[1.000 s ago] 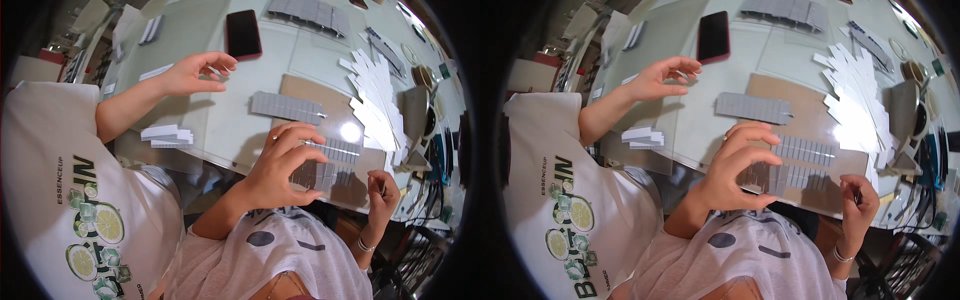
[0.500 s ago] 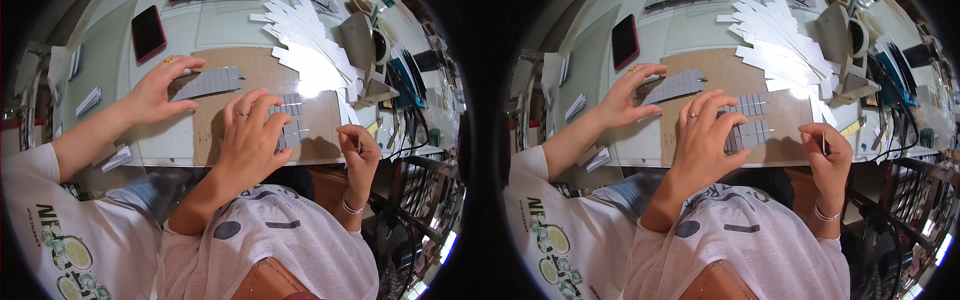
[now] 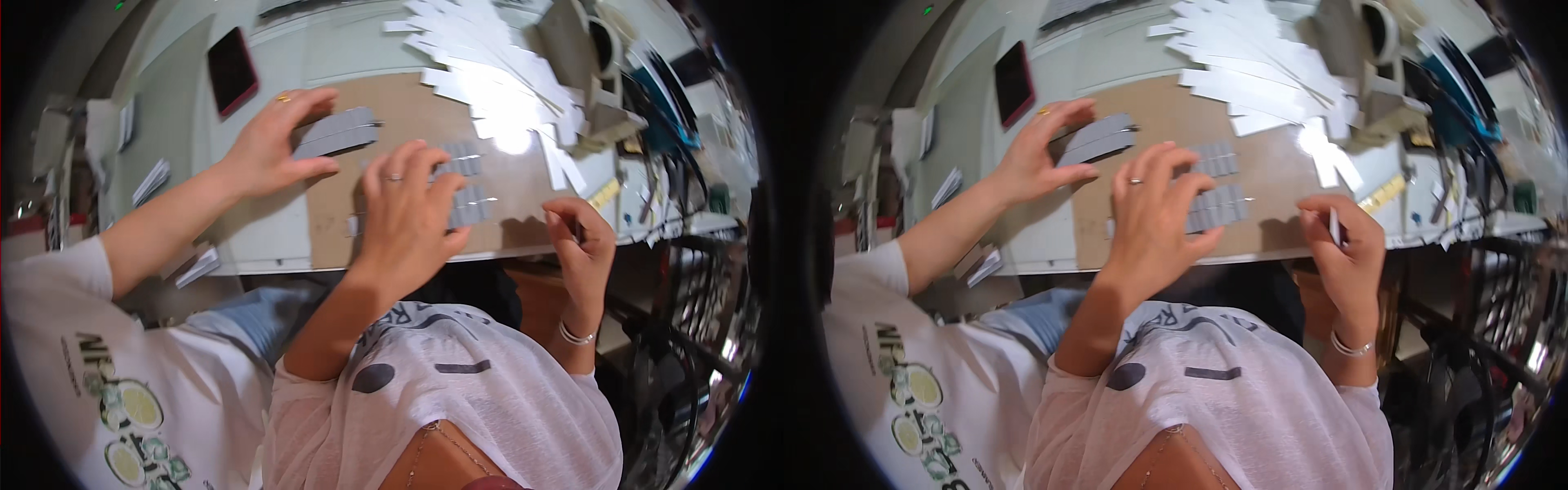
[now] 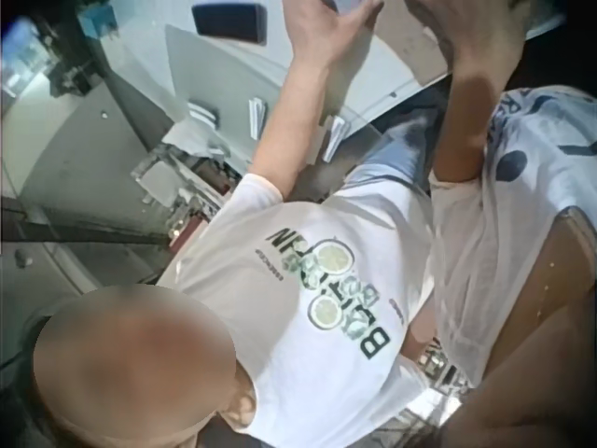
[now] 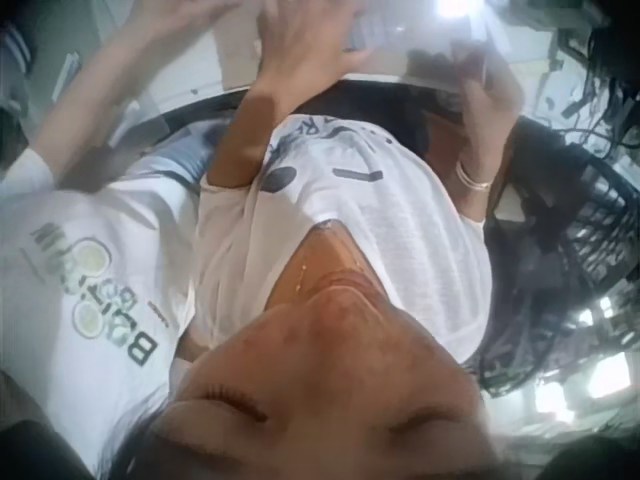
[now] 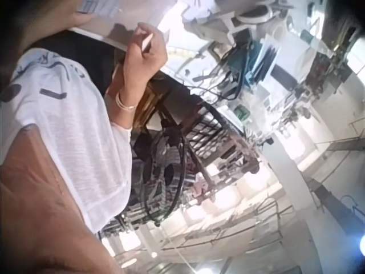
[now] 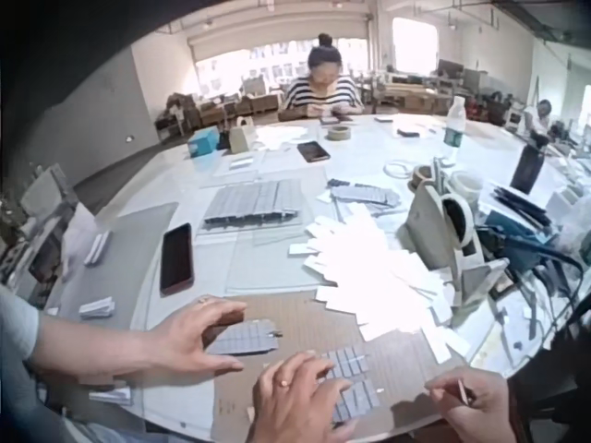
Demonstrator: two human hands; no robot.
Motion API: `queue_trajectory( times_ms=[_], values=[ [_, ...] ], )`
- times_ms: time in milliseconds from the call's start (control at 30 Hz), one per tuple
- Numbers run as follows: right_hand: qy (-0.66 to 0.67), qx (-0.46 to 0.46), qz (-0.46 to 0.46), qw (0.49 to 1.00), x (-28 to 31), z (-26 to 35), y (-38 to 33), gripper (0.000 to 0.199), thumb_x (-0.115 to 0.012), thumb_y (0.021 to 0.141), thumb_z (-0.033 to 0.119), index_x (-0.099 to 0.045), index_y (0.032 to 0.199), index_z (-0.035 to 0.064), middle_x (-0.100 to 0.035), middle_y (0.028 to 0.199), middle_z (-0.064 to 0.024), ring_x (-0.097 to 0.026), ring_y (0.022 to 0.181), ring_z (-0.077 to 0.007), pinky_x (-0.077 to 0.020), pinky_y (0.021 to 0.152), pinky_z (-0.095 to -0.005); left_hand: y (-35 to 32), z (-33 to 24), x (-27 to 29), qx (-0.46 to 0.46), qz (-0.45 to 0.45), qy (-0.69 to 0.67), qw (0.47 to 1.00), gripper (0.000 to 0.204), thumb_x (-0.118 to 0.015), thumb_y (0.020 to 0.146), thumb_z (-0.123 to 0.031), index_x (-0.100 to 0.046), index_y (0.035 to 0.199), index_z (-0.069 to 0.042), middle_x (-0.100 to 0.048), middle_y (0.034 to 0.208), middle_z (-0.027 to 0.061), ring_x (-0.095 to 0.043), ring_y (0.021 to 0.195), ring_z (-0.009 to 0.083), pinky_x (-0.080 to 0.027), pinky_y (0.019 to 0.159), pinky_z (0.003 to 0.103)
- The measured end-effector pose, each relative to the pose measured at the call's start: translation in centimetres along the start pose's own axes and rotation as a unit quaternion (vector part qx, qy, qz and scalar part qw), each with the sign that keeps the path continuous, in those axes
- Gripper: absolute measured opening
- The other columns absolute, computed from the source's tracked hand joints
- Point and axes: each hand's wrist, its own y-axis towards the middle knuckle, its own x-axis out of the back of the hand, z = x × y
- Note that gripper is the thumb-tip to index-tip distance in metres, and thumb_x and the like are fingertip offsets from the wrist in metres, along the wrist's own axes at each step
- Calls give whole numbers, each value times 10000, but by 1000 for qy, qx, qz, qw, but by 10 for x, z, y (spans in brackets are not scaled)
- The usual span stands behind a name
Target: Assembling small grey rectangular industrial components onto a cardboard sheet using adhesive tape strips.
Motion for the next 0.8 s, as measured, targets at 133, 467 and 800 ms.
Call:
queue_trajectory(
  times_ms=[133,467,800],
  values=[
    [-26,2,-20,999,5,-8,-4,119,-618,911,-60,-697,979,-4,-590,797,56,-452,678,-16,-344,595,-176,0,-2,-5,-14,-3,-19,1000,487,-850,643,-209,-638,1069,-107,-517,1237,100,-451,1292,330,-290,1068,525],
    [7,-21,23,999,1,-17,6,114,-625,900,-75,-685,980,-20,-578,836,44,-431,664,-13,-318,588,-173,-32,8,7,-1,-89,-39,995,470,-845,672,-227,-683,1101,-122,-593,1178,44,-529,1179,268,-354,1004,454],
    [6,-71,69,995,1,-17,13,103,-629,898,-61,-683,969,-10,-583,802,44,-451,688,-25,-341,617,-184,-55,40,25,67,-164,24,984,226,-766,740,-81,-714,960,-95,-640,949,27,-592,927,250,-413,840,392]
  ],
)
